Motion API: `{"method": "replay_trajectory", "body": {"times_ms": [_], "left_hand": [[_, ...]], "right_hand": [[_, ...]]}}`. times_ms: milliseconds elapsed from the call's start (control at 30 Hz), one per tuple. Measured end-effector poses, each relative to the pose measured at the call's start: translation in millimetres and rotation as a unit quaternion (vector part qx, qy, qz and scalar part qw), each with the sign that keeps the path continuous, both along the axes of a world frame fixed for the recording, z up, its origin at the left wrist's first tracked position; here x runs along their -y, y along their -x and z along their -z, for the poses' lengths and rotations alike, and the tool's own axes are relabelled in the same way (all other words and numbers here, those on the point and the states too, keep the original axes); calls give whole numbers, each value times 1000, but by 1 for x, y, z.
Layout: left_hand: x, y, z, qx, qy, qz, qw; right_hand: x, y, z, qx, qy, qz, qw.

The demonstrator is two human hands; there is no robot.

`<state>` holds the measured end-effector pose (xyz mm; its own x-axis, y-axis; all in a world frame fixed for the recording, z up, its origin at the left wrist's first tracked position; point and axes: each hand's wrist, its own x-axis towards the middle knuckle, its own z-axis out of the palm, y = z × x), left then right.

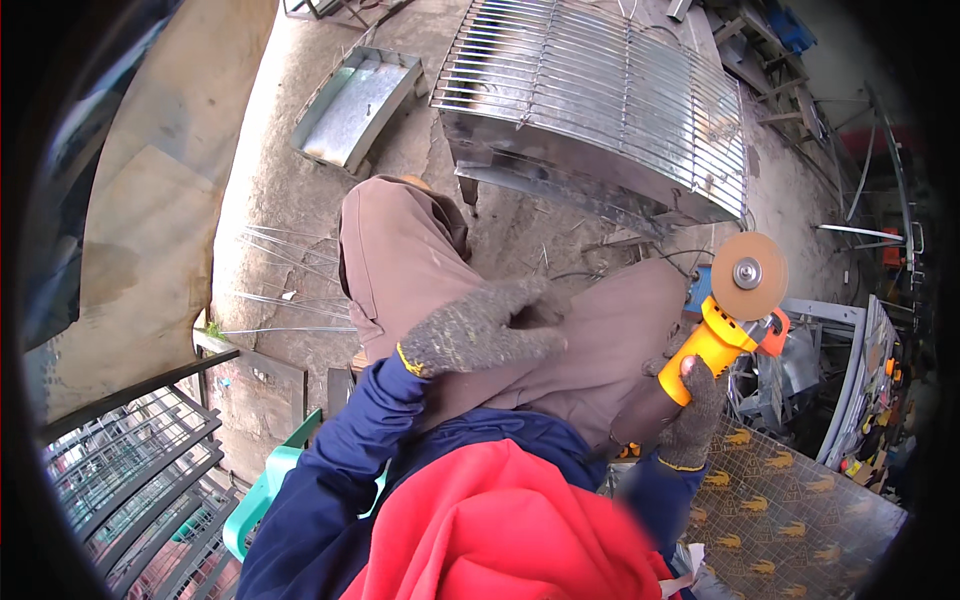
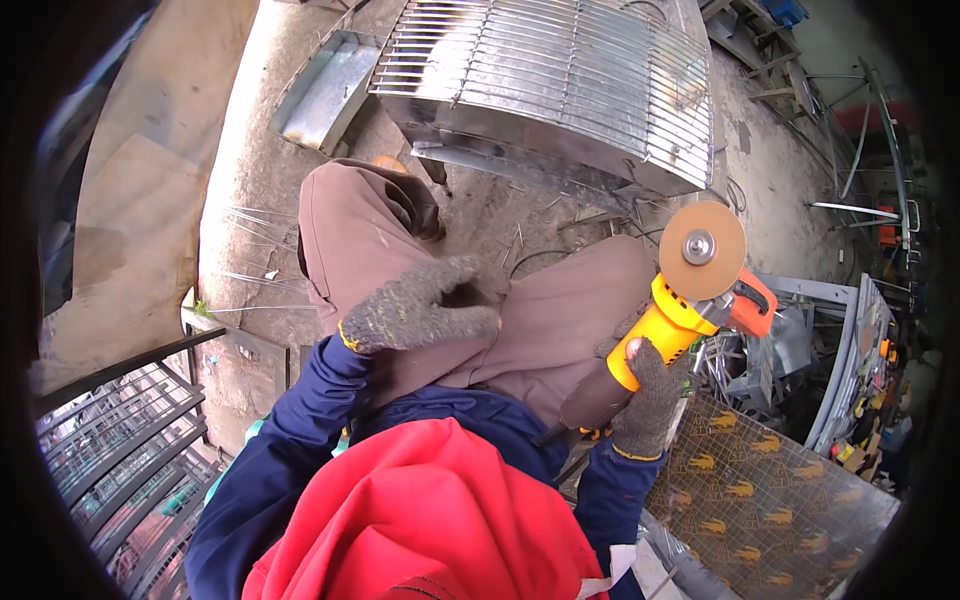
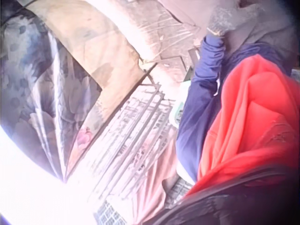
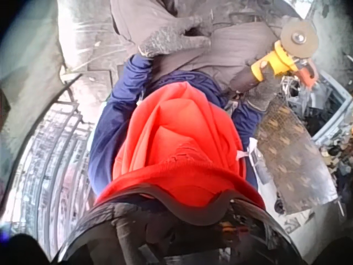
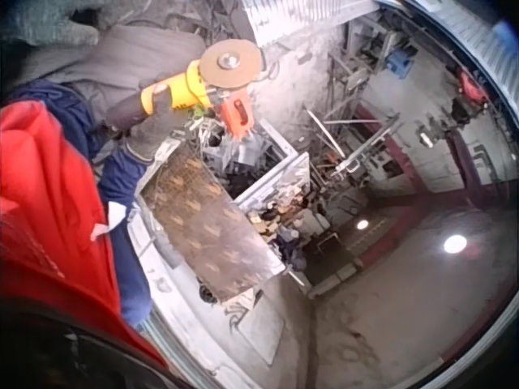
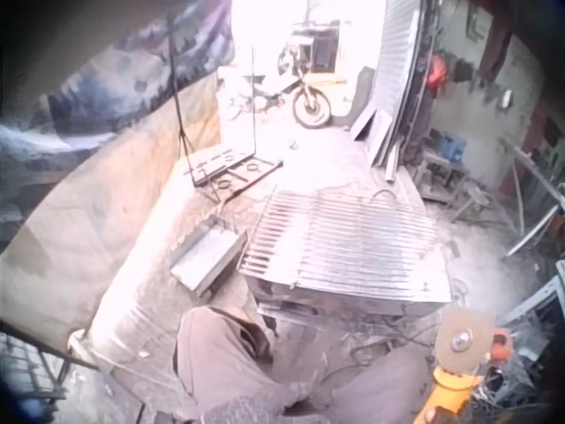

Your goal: The recorder is assembling or repairing a metal cage/grate using pliers and an angle grinder.

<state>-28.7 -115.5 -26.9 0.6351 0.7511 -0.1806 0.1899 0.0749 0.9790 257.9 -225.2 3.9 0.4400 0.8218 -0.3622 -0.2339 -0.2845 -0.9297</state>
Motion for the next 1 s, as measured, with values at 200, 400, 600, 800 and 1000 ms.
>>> {"method": "replay_trajectory", "body": {"times_ms": [200,400,600,800,1000], "left_hand": [[-91,44,-27,-161,-514,-297,789],[-139,48,-33,-278,-572,-160,755],[-115,91,-29,-240,-507,-221,798],[11,238,-14,-510,-142,-160,833],[178,223,51,-532,206,-196,797]], "right_hand": [[18,-13,1,26,3,46,999],[22,-7,5,35,-42,18,998],[19,-9,12,48,-49,30,997],[10,-18,13,33,-16,14,999],[8,-34,15,69,-20,15,997]]}}
